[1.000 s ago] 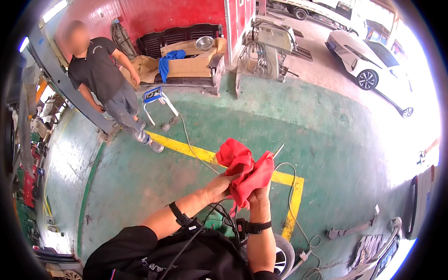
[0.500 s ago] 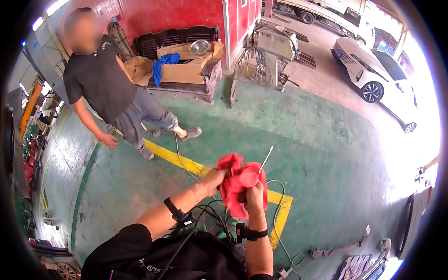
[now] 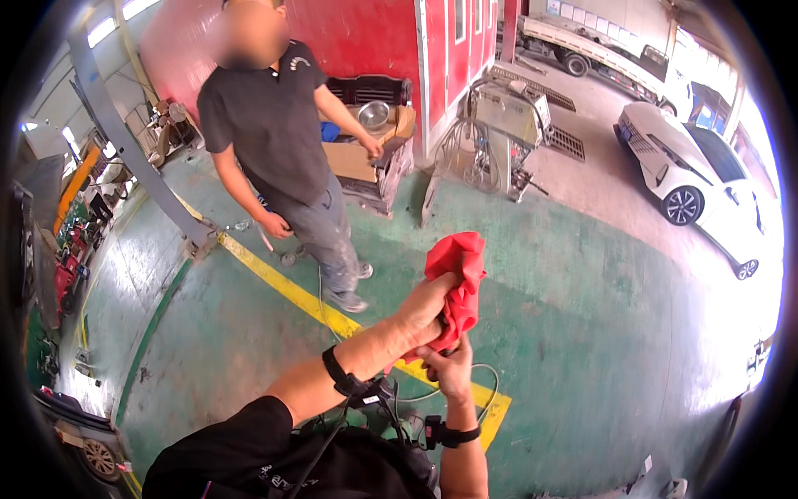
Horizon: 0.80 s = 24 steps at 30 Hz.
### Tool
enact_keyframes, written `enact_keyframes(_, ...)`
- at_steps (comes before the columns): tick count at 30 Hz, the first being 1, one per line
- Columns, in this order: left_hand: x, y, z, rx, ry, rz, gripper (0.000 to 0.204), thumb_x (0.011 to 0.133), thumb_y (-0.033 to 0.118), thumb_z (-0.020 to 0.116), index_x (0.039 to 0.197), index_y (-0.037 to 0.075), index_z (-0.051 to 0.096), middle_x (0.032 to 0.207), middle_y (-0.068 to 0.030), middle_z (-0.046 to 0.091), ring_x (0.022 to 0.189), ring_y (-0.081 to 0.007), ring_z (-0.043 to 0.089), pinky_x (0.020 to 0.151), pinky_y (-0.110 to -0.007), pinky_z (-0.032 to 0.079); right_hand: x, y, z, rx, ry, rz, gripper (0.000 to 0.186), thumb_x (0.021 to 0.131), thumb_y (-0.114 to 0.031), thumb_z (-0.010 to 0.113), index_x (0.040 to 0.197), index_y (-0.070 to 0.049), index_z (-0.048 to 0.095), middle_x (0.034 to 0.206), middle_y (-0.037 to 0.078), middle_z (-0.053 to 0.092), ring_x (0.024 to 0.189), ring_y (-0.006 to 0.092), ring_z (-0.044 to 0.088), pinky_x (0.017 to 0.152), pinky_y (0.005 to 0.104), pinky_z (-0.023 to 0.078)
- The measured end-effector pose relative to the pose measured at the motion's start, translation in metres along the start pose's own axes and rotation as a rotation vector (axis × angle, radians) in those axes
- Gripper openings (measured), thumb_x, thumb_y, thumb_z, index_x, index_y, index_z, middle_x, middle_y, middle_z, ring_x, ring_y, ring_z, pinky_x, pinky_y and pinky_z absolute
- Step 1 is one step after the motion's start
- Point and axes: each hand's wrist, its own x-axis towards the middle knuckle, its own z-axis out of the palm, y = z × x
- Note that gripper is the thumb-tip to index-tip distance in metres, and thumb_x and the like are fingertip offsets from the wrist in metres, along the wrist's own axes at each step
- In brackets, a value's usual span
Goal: The person picks up a red cloth, uses a screwdriver to remove a screw from the underside of a vehicle, and then detaches a plastic component from the engine bay using the screwdriver to pry it loose.
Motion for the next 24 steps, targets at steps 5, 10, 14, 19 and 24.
enact_keyframes(5,-0.014,0.014,0.008,-0.025,-0.104,0.002,0.019,0.103,0.013,0.052,0.119,0.006,0.058,0.098,-0.0006,0.063,0.087,-0.0099,0.063,0.08,-0.029,0.054,0.038,0.033,-0.005,0.143,0.149,0.102,0.008,0.089,-0.007,0.072,0.086,-0.004,0.064,0.061,0.005,0.061,0.042,0.0126,0.053,0.04,0.0253,0.04)
enact_keyframes(10,-0.048,0.051,-0.052,-0.057,-0.014,0.096,0.023,0.105,0.016,0.049,0.123,0.005,0.057,0.109,-0.0036,0.066,0.096,-0.0122,0.065,0.092,-0.034,0.053,0.065,0.033,-0.036,0.086,0.301,0.139,0.01,0.091,-0.01,0.068,0.097,-0.003,0.065,0.073,0.006,0.067,0.054,0.0133,0.062,0.046,0.0261,0.047)
enact_keyframes(14,-0.058,0.06,-0.107,0.331,0.153,-0.002,0.026,0.102,0.022,0.057,0.122,0.006,0.06,0.103,0.0004,0.065,0.084,-0.0091,0.062,0.072,-0.026,0.05,0.084,0.012,-0.036,0.33,0.148,0.21,0.018,0.095,-0.019,0.059,0.098,-0.002,0.065,0.074,0.008,0.069,0.054,0.0161,0.063,0.044,0.0282,0.048)
enact_keyframes(19,-0.022,0.048,-0.176,0.762,0.083,-0.183,0.028,0.092,0.018,0.07,0.118,0.007,0.064,0.092,0.0005,0.065,0.076,-0.0075,0.058,0.064,-0.023,0.044,0.119,-0.005,0.017,0.669,-0.135,0.377,0.029,0.093,-0.021,0.056,0.11,0.0,0.064,0.091,0.011,0.073,0.07,0.0223,0.071,0.052,0.0323,0.056)
enact_keyframes(24,0.026,0.066,-0.226,0.441,-0.09,-0.368,0.033,0.092,0.009,0.066,0.125,0.006,0.063,0.116,-0.0048,0.069,0.103,-0.0157,0.068,0.088,-0.029,0.055,0.172,0.004,0.058,0.641,-0.172,0.425,0.029,0.093,-0.02,0.059,0.115,0.0,0.06,0.1,0.011,0.072,0.078,0.0233,0.071,0.067,0.034,0.06)
